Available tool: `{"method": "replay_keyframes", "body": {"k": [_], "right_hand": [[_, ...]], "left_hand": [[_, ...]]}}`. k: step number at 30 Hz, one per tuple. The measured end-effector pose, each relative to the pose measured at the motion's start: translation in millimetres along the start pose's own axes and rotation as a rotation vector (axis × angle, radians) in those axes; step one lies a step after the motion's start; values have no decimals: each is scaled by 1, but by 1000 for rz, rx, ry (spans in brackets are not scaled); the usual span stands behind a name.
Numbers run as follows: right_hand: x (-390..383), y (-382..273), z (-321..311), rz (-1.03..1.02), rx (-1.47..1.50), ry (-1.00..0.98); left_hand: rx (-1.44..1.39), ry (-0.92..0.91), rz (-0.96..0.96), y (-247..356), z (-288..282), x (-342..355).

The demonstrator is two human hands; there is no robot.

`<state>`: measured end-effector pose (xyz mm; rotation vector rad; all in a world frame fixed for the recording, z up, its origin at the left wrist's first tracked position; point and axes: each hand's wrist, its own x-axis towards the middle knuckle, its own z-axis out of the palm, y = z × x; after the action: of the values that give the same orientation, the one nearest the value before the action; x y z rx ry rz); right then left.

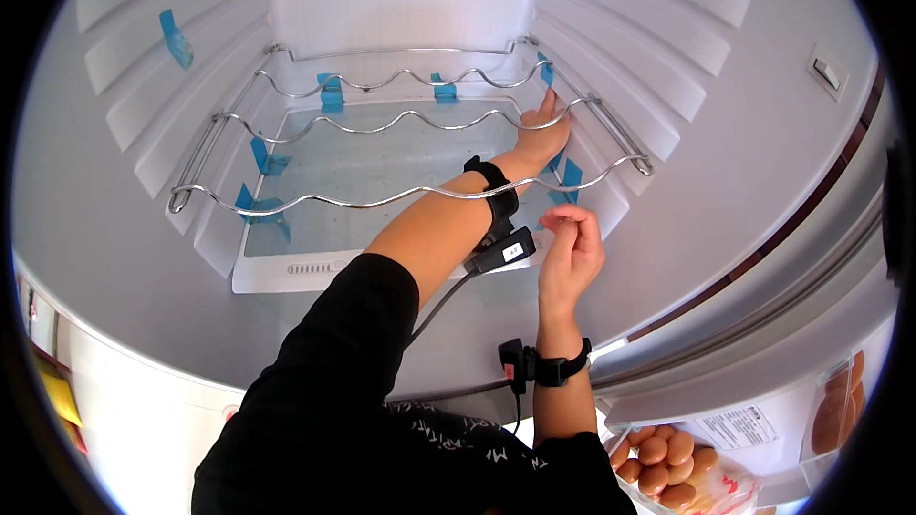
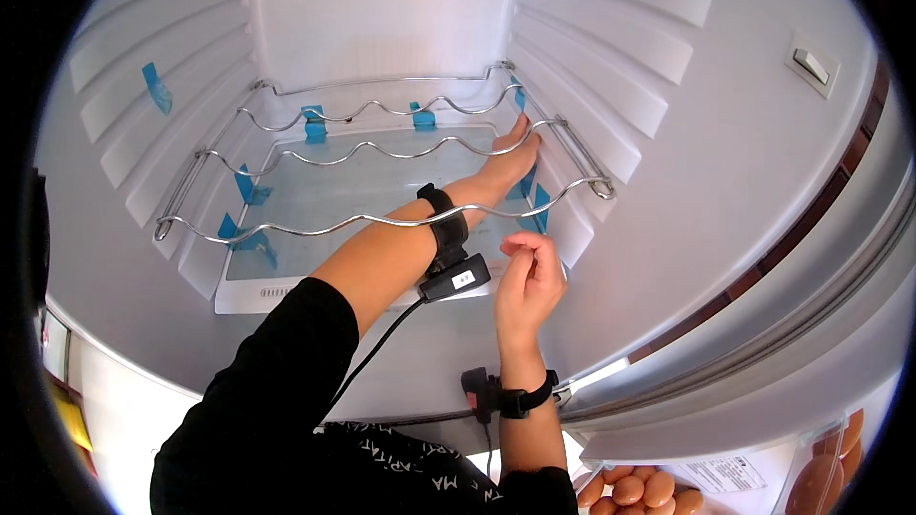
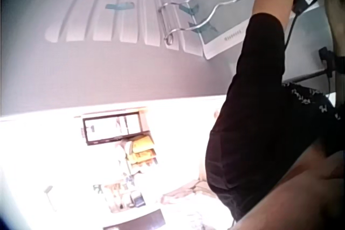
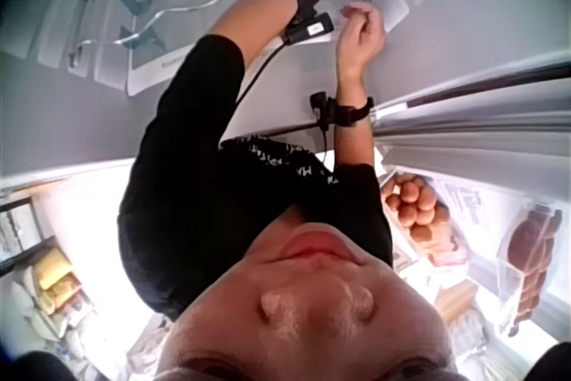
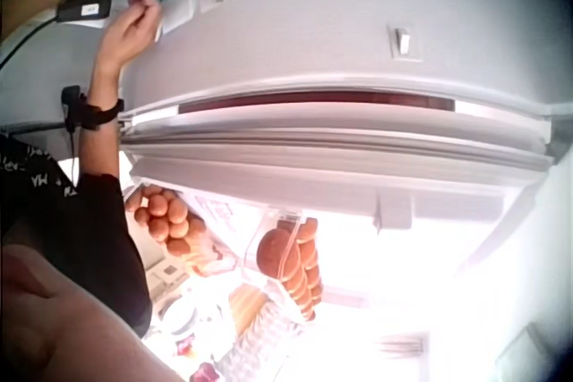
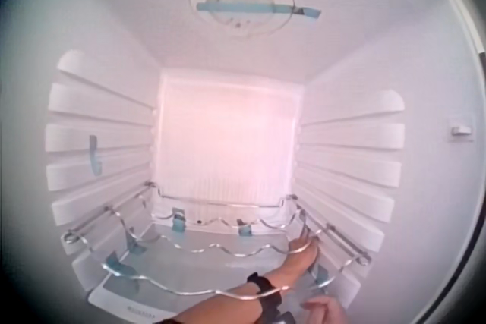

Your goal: The person inserts a metal wire rack into a refrigerator, leaves to retrieve a glass shelf from outside, and then installs the glass shelf into the refrigerator above the rack.

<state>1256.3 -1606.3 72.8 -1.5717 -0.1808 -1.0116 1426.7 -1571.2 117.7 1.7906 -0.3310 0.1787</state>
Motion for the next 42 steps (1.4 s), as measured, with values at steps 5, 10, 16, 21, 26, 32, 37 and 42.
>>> {"method": "replay_keyframes", "body": {"k": [5,10,16,21,26,32,37,42], "right_hand": [[1,0,4,-10,10,69],[2,1,3,-3,10,64],[1,6,0,-19,81,-22],[5,2,0,21,51,61],[4,5,-1,22,133,40],[-8,-5,-2,-77,-32,13],[-118,-65,7,23,41,-267],[-209,-118,38,32,62,-1327]], "left_hand": [[132,-33,186,-1,5,-13],[83,11,117,-3,14,-28],[391,-310,251,-12,-1,-57],[-41,-413,-58,23,-34,-117],[15,-89,411,46,-64,-216],[-39,-548,283,62,-156,-323],[57,-449,19,37,-251,-399],[-162,36,-189,-9,-314,-507]]}}
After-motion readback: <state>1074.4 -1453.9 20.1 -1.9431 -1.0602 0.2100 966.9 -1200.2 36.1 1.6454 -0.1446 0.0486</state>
